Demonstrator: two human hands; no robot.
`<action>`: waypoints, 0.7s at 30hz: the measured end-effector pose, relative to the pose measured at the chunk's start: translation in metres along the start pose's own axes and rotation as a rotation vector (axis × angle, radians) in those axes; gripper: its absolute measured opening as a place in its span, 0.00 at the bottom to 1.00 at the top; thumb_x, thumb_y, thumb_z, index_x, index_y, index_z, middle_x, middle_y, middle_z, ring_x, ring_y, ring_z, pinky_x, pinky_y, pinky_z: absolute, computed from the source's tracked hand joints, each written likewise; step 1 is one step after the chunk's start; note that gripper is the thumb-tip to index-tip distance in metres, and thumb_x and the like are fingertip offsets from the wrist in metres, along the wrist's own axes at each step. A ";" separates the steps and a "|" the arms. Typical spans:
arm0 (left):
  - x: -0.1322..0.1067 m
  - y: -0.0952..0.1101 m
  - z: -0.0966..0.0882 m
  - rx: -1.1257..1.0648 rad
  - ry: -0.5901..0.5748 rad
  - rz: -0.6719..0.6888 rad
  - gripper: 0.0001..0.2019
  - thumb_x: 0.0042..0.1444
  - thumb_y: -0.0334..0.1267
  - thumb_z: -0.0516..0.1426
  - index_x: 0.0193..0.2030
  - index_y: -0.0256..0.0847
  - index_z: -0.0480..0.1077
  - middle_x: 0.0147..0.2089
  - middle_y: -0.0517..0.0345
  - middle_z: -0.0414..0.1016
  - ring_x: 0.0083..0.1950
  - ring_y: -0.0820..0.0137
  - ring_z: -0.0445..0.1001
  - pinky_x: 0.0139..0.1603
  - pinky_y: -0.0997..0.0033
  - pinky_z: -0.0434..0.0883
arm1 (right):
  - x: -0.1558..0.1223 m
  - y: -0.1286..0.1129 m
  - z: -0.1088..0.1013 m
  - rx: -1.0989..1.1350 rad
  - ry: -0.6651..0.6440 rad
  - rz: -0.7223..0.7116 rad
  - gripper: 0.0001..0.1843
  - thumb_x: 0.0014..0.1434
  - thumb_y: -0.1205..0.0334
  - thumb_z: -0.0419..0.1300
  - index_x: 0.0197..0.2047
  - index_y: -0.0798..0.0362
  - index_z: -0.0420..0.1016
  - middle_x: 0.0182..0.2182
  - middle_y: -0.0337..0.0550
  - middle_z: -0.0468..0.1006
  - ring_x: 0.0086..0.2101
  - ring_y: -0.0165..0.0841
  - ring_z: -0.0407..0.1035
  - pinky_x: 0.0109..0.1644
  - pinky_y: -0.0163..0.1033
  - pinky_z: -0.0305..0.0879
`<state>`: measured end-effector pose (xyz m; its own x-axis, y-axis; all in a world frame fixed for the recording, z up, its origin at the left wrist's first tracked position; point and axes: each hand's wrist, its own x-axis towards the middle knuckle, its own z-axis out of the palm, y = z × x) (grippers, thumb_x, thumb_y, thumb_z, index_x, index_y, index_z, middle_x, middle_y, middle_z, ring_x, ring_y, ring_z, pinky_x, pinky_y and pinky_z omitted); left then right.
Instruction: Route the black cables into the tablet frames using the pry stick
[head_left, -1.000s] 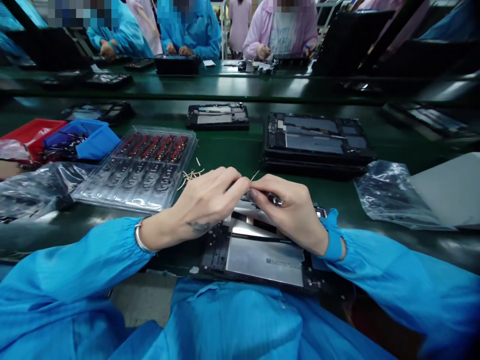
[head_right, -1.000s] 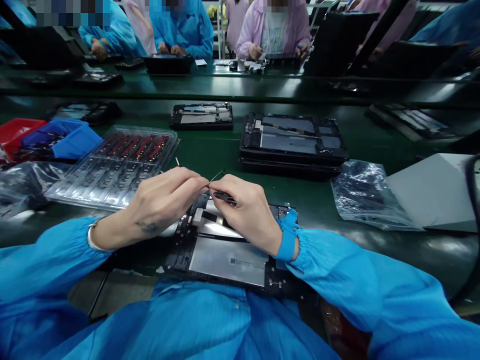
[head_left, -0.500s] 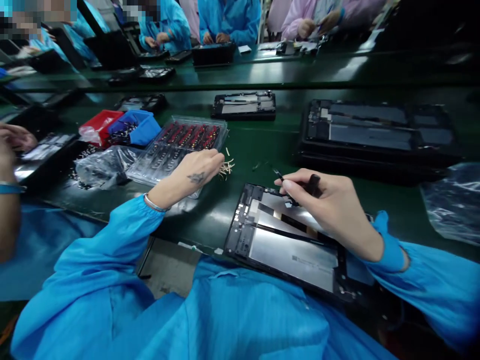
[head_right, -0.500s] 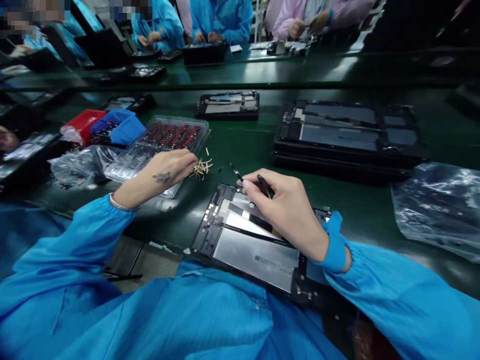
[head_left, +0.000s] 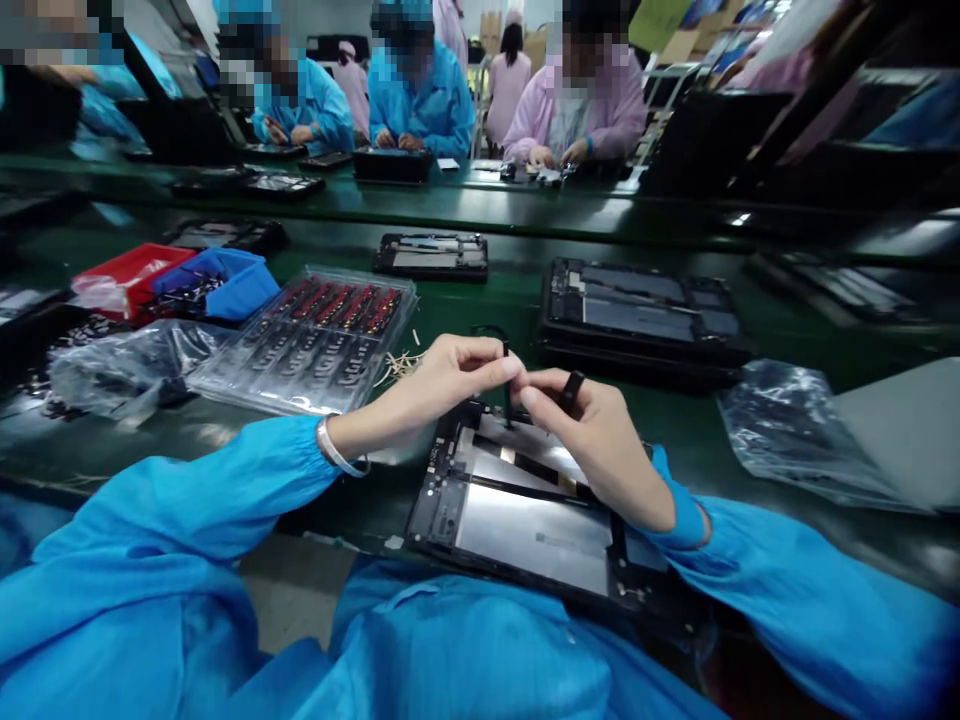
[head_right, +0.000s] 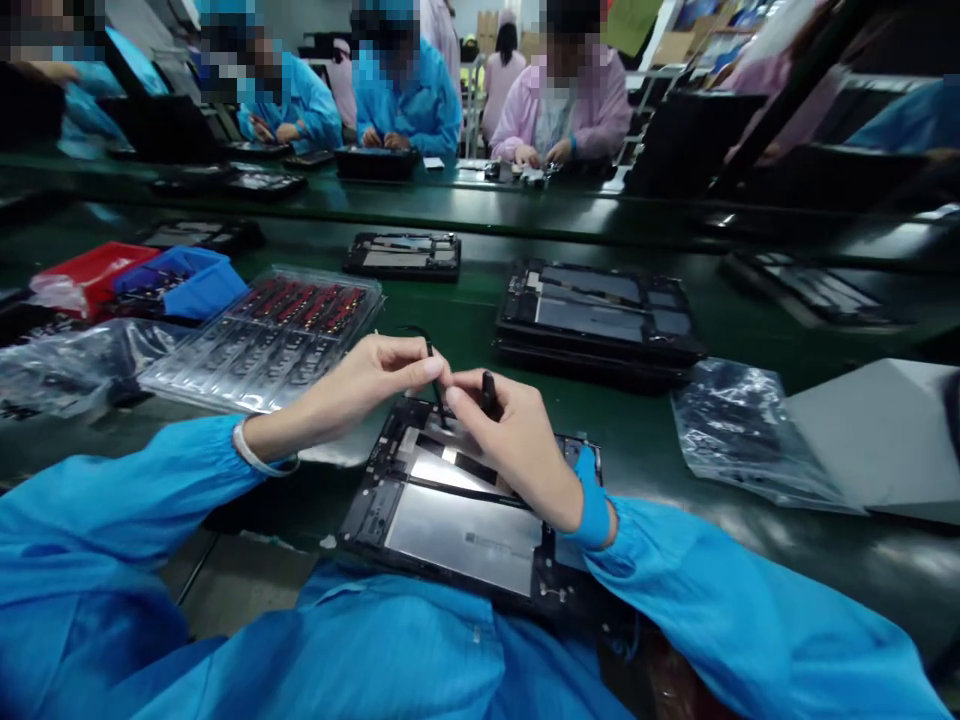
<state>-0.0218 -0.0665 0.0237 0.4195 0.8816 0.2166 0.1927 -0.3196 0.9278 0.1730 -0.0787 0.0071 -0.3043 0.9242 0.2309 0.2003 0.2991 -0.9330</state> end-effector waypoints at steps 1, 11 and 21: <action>0.002 0.005 -0.003 0.090 -0.037 0.008 0.17 0.64 0.46 0.59 0.31 0.35 0.76 0.28 0.61 0.69 0.32 0.75 0.66 0.33 0.75 0.62 | 0.002 -0.001 -0.003 -0.049 0.023 -0.053 0.11 0.63 0.55 0.63 0.42 0.53 0.82 0.32 0.40 0.79 0.31 0.30 0.68 0.36 0.38 0.64; 0.008 0.010 -0.014 0.615 -0.348 0.166 0.12 0.64 0.46 0.59 0.42 0.38 0.69 0.35 0.62 0.71 0.32 0.75 0.69 0.31 0.77 0.62 | 0.003 -0.004 -0.009 -0.068 0.046 -0.115 0.06 0.61 0.61 0.64 0.34 0.53 0.79 0.28 0.38 0.78 0.31 0.30 0.70 0.36 0.37 0.65; -0.006 0.019 0.009 1.340 0.260 0.856 0.04 0.69 0.31 0.53 0.42 0.35 0.68 0.38 0.51 0.75 0.38 0.67 0.73 0.37 0.69 0.71 | -0.001 -0.012 -0.010 -0.001 0.058 -0.113 0.13 0.63 0.54 0.64 0.32 0.53 0.79 0.26 0.38 0.77 0.27 0.28 0.66 0.31 0.36 0.61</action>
<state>-0.0129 -0.0808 0.0377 0.6787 0.2805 0.6788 0.6496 -0.6604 -0.3766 0.1803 -0.0804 0.0207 -0.2710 0.8967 0.3499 0.1692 0.4023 -0.8998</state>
